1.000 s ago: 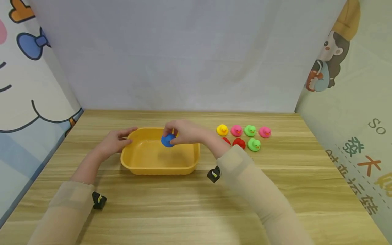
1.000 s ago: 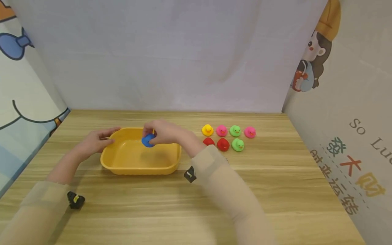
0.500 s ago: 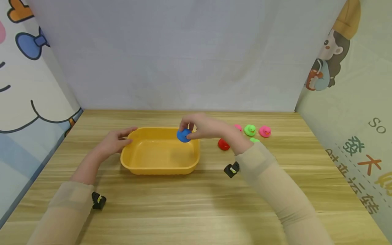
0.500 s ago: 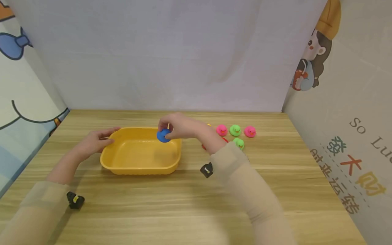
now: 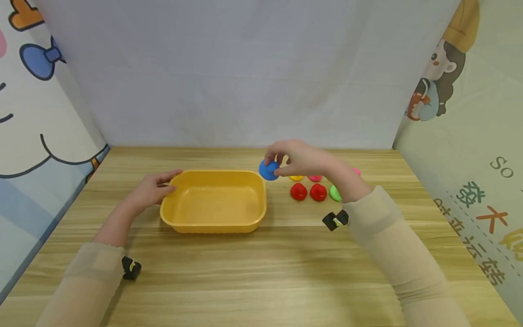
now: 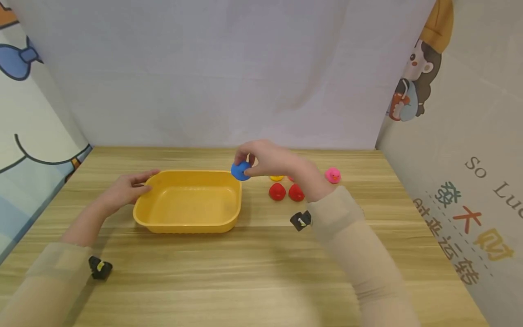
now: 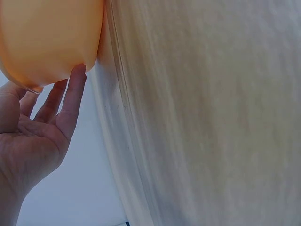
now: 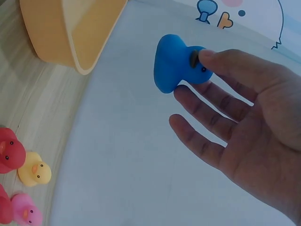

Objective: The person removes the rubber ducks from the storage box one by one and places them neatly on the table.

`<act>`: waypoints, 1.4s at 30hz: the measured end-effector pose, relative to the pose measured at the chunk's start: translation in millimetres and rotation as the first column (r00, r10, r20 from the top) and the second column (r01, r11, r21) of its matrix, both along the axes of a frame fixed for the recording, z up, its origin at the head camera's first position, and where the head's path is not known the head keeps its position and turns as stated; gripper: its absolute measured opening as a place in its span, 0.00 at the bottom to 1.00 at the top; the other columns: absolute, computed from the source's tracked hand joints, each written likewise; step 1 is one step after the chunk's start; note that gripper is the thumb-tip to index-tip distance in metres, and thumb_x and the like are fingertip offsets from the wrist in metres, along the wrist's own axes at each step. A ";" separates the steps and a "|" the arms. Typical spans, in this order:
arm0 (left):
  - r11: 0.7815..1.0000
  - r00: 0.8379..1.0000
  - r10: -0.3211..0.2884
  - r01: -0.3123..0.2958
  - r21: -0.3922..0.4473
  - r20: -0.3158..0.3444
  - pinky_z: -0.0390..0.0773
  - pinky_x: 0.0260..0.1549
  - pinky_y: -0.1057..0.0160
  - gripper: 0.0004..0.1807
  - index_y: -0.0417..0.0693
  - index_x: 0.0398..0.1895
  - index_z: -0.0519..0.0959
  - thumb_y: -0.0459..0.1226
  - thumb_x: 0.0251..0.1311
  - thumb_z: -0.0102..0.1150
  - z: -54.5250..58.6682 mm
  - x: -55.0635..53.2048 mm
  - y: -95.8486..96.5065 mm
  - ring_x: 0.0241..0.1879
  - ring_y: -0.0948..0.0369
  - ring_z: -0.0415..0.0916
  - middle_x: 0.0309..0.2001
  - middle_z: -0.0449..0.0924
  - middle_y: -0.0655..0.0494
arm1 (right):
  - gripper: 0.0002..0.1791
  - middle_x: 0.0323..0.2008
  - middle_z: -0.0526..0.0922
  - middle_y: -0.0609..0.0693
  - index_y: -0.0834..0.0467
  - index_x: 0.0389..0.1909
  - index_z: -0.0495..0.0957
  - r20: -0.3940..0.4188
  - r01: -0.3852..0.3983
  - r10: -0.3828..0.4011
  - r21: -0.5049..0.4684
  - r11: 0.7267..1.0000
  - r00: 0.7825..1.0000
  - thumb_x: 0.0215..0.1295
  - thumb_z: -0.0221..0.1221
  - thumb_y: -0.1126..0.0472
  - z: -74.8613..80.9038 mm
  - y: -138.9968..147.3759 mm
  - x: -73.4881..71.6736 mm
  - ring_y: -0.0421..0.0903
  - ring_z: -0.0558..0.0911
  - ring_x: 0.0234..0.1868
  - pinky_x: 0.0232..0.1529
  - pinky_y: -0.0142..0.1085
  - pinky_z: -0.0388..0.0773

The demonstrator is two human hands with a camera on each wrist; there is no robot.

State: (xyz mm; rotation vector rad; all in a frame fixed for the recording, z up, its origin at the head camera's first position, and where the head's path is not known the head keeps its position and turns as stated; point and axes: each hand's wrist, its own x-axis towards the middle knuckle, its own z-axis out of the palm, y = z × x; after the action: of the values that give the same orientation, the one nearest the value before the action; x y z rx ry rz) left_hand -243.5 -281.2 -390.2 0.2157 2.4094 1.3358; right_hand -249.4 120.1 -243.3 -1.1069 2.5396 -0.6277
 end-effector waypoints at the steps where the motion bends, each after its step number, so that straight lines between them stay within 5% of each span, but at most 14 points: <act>1: 1.000 1.000 0.000 0.000 -0.001 0.001 0.81 0.41 0.55 0.30 0.56 0.74 0.55 0.40 0.70 0.47 0.1 0.1 0.1 0.61 0.40 0.65 0.69 0.55 0.35 | 0.11 0.45 0.79 0.49 0.57 0.45 0.77 -0.003 0.003 -0.003 -0.004 1.000 1.000 0.61 0.61 0.64 1.5 3.2 0.4 0.46 0.77 0.45 0.49 0.44 0.76; 24: 1.000 1.000 -0.001 0.001 -0.015 -0.007 0.81 0.41 0.55 0.30 0.56 0.74 0.55 0.40 0.70 0.47 -0.4 0.4 -0.1 0.60 0.40 0.66 0.68 0.57 0.35 | 0.13 0.43 0.80 0.50 0.59 0.45 0.78 -0.132 0.093 -0.102 -0.072 0.993 0.986 0.58 0.62 0.69 8.7 87.0 11.5 0.46 0.79 0.41 0.45 0.44 0.79; 33: 1.000 1.000 -0.003 0.002 -0.019 -0.018 0.81 0.41 0.55 0.30 0.53 0.74 0.55 0.39 0.70 0.47 -0.2 0.8 1.7 0.60 0.40 0.66 0.68 0.58 0.34 | 0.15 0.43 0.79 0.50 0.59 0.46 0.78 -0.162 0.104 -0.127 -0.143 0.984 0.979 0.57 0.63 0.71 0.6 121.2 16.3 0.46 0.78 0.41 0.44 0.44 0.80; 42: 1.000 1.000 0.009 -0.009 -0.017 -0.009 0.81 0.41 0.56 0.30 0.55 0.74 0.55 0.40 0.70 0.47 1.3 1.3 2.2 0.60 0.41 0.67 0.68 0.57 0.35 | 0.16 0.42 0.78 0.48 0.58 0.47 0.80 -0.187 0.180 -0.210 -0.169 0.969 0.959 0.57 0.63 0.69 -18.7 148.6 20.7 0.42 0.76 0.40 0.41 0.30 0.78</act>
State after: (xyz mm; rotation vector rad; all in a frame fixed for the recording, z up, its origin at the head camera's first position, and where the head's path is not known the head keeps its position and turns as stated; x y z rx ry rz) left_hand -242.2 -279.0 -388.9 0.2068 2.4306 1.3201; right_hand -228.7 268.7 -262.0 -1.0216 2.8445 -0.8055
